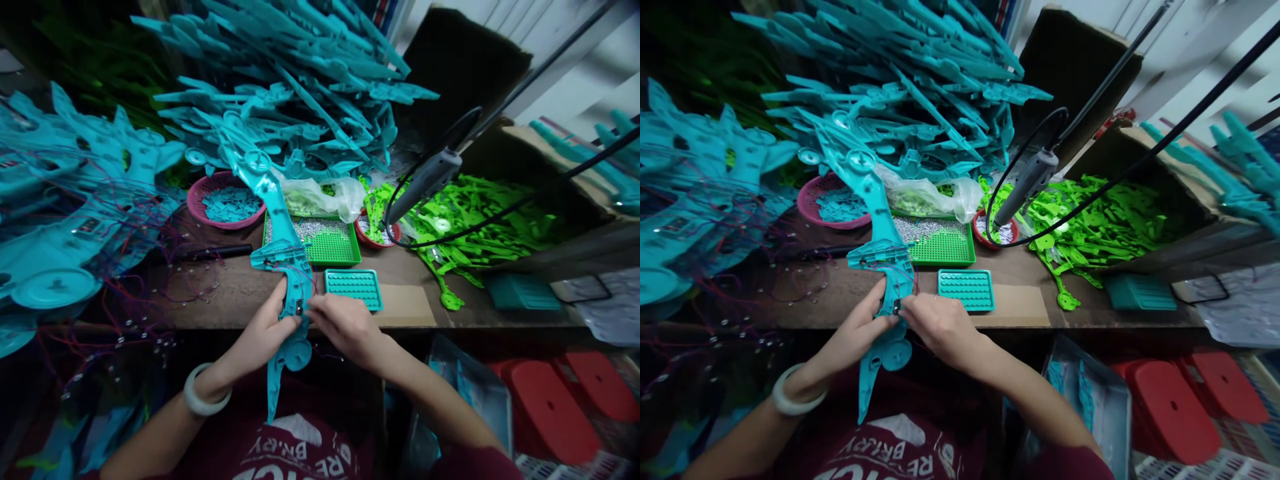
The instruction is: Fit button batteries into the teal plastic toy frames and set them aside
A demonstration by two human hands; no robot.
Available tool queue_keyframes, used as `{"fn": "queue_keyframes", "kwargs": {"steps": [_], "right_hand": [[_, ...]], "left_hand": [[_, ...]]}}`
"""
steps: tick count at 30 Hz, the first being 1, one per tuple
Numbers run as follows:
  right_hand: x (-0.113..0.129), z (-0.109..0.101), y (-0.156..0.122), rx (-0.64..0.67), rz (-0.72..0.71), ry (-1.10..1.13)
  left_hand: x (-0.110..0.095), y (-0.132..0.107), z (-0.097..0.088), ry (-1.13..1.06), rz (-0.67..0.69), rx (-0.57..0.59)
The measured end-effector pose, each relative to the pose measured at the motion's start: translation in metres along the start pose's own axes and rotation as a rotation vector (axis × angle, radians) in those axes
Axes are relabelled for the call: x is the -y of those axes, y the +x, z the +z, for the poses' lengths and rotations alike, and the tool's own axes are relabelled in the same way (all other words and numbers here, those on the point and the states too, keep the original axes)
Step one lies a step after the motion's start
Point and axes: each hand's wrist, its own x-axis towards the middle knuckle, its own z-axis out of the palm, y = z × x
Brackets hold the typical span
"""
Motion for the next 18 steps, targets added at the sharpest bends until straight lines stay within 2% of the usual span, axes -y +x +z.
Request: {"fn": "queue_keyframes", "kwargs": {"steps": [3, 8, 12, 15, 18], "right_hand": [[-0.001, -0.001, -0.001, -0.004, 0.046, 0.066], [0.000, -0.001, 0.000, 0.245, 0.077, -0.049], [-0.005, -0.002, -0.001, 0.362, 0.124, -0.090], [-0.012, -0.002, -0.004, 0.321, 0.115, 0.004], [-0.018, 0.000, -0.008, 0.112, 0.185, 0.265]], "left_hand": [[0.000, 0.003, 0.005, 0.010, -0.006, -0.007], [0.005, 0.003, 0.011, 0.061, -0.048, -0.072], [0.012, 0.005, 0.013, 0.067, -0.102, -0.103], [0.013, 0.009, 0.015, 0.000, -0.108, -0.087], [0.013, 0.015, 0.017, -0.064, -0.080, -0.085]]}}
